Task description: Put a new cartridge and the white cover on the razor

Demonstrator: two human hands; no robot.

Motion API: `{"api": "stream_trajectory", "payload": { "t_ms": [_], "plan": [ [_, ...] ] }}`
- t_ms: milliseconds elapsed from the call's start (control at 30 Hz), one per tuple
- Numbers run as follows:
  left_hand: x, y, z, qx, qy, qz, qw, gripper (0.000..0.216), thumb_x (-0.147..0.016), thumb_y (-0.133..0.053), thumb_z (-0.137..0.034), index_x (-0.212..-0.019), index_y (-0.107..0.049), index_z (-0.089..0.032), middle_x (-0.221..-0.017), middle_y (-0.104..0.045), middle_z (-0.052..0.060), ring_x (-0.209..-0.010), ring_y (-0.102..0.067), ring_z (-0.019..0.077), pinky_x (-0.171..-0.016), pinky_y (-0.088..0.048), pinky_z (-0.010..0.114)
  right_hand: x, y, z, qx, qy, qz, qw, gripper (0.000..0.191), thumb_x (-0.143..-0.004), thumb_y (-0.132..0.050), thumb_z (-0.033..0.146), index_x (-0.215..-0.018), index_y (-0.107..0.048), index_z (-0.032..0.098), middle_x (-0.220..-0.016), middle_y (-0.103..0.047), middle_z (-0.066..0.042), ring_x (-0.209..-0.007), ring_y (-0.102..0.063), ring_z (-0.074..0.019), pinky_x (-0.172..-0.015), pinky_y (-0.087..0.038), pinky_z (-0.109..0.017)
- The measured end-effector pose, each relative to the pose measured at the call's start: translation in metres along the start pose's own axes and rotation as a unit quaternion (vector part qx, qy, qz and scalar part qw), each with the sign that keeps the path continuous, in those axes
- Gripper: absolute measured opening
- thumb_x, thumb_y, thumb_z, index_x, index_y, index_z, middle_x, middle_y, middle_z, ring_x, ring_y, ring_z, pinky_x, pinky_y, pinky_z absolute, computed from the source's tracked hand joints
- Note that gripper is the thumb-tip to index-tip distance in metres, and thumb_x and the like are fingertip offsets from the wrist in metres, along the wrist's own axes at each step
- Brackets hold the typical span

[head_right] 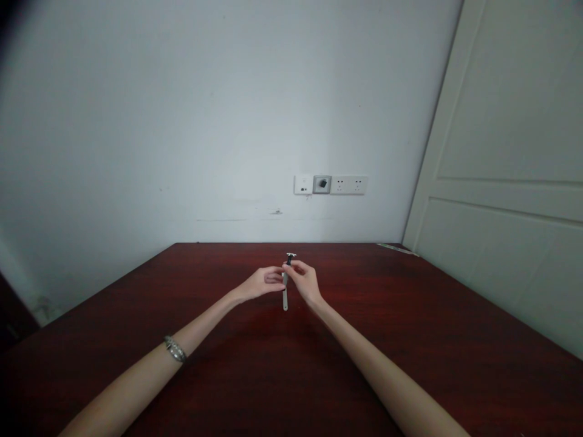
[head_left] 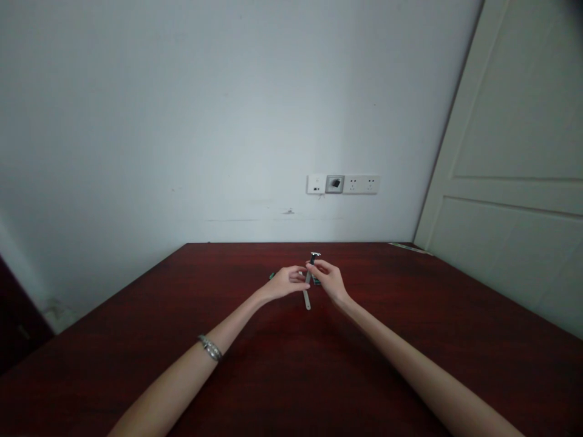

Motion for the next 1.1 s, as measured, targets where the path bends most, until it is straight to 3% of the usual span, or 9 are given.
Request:
{"api": "stream_trajectory", "payload": {
  "t_ms": [300, 433, 500, 600, 700, 767, 900, 1100],
  "plan": [
    [-0.002, -0.001, -0.003, -0.076, -0.049, -0.064, 0.994, 0.02, -0.069, -0.066, -0.025, -0.081, -0.065, -0.009, -0.08, -0.069, 0.008, -0.075, -0.064, 0.0185, -0.076, -0.049, 0.031, 0.0, -0.004, 0.004, 0.072, 0.042, 0.031, 0.996, 0.036, -0.069, -0.063, 0.044, -0.088, -0.066, 0.014, -0.078, -0.065, -0.005, -0.068, -0.057, -0.0155, -0.062, -0.044, -0.027],
    [-0.003, 0.011, -0.006, -0.069, -0.028, -0.087, 0.993, 0.018, -0.068, -0.066, -0.023, -0.079, -0.062, -0.009, -0.071, -0.067, 0.007, -0.065, -0.063, 0.0159, -0.063, -0.05, 0.027, -0.001, 0.006, 0.001, 0.131, 0.059, 0.015, 0.989, 0.04, -0.083, -0.043, 0.045, -0.107, -0.057, 0.016, -0.087, -0.062, -0.006, -0.073, -0.057, -0.0154, -0.064, -0.045, -0.027],
    [-0.004, 0.019, -0.008, -0.053, -0.016, -0.108, 0.993, 0.018, -0.069, -0.065, -0.022, -0.08, -0.061, -0.009, -0.071, -0.067, 0.007, -0.063, -0.063, 0.0155, -0.058, -0.05, 0.026, 0.001, 0.007, 0.0, 0.241, 0.092, 0.024, 0.966, 0.034, -0.086, -0.038, 0.04, -0.103, -0.057, 0.016, -0.088, -0.061, -0.007, -0.077, -0.057, -0.0159, -0.069, -0.045, -0.028],
    [-0.004, 0.029, -0.012, -0.041, -0.021, -0.14, 0.989, 0.015, -0.069, -0.064, -0.019, -0.079, -0.059, -0.009, -0.072, -0.067, 0.007, -0.064, -0.064, 0.0155, -0.058, -0.05, 0.026, 0.011, -0.006, -0.006, 0.438, 0.12, 0.098, 0.885, 0.023, -0.086, -0.039, 0.03, -0.094, -0.057, 0.018, -0.09, -0.062, -0.007, -0.082, -0.057, -0.0172, -0.072, -0.042, -0.029],
    [-0.005, 0.032, -0.013, -0.047, -0.033, -0.156, 0.986, 0.013, -0.069, -0.064, -0.017, -0.078, -0.057, -0.01, -0.074, -0.067, 0.008, -0.064, -0.064, 0.0157, -0.06, -0.05, 0.027, 0.021, -0.018, -0.016, 0.557, 0.086, 0.151, 0.812, 0.022, -0.088, -0.037, 0.031, -0.096, -0.054, 0.02, -0.096, -0.061, -0.008, -0.084, -0.058, -0.0187, -0.068, -0.041, -0.027],
    [-0.005, 0.032, -0.013, -0.059, -0.037, -0.16, 0.985, 0.012, -0.07, -0.063, -0.016, -0.079, -0.057, -0.01, -0.074, -0.067, 0.008, -0.065, -0.064, 0.0158, -0.061, -0.05, 0.028, 0.024, -0.024, -0.019, 0.596, 0.062, 0.158, 0.785, 0.023, -0.087, -0.039, 0.035, -0.1, -0.05, 0.019, -0.1, -0.06, -0.009, -0.086, -0.059, -0.0197, -0.066, -0.041, -0.027],
    [-0.006, 0.032, -0.012, -0.077, -0.041, -0.16, 0.983, 0.011, -0.071, -0.061, -0.015, -0.079, -0.057, -0.01, -0.076, -0.067, 0.008, -0.065, -0.064, 0.0154, -0.063, -0.05, 0.028, 0.024, -0.029, -0.024, 0.625, 0.047, 0.149, 0.765, 0.027, -0.084, -0.043, 0.037, -0.104, -0.046, 0.017, -0.102, -0.059, -0.011, -0.092, -0.058, -0.0227, -0.069, -0.041, -0.029],
    [-0.008, 0.03, -0.007, -0.072, -0.041, -0.148, 0.986, 0.01, -0.071, -0.061, -0.014, -0.079, -0.057, -0.011, -0.076, -0.067, 0.007, -0.066, -0.064, 0.015, -0.063, -0.05, 0.027, 0.022, -0.025, -0.03, 0.61, 0.004, 0.178, 0.772, 0.027, -0.082, -0.043, 0.032, -0.104, -0.045, 0.018, -0.102, -0.06, -0.011, -0.093, -0.058, -0.0234, -0.068, -0.04, -0.03]
  ]
}}
Point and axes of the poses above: each hand's wrist, its own x-axis away from the middle knuckle, its own y-axis out of the back of the hand, z = x × y, the point moved 7 cm from there along -x, towards the middle knuckle
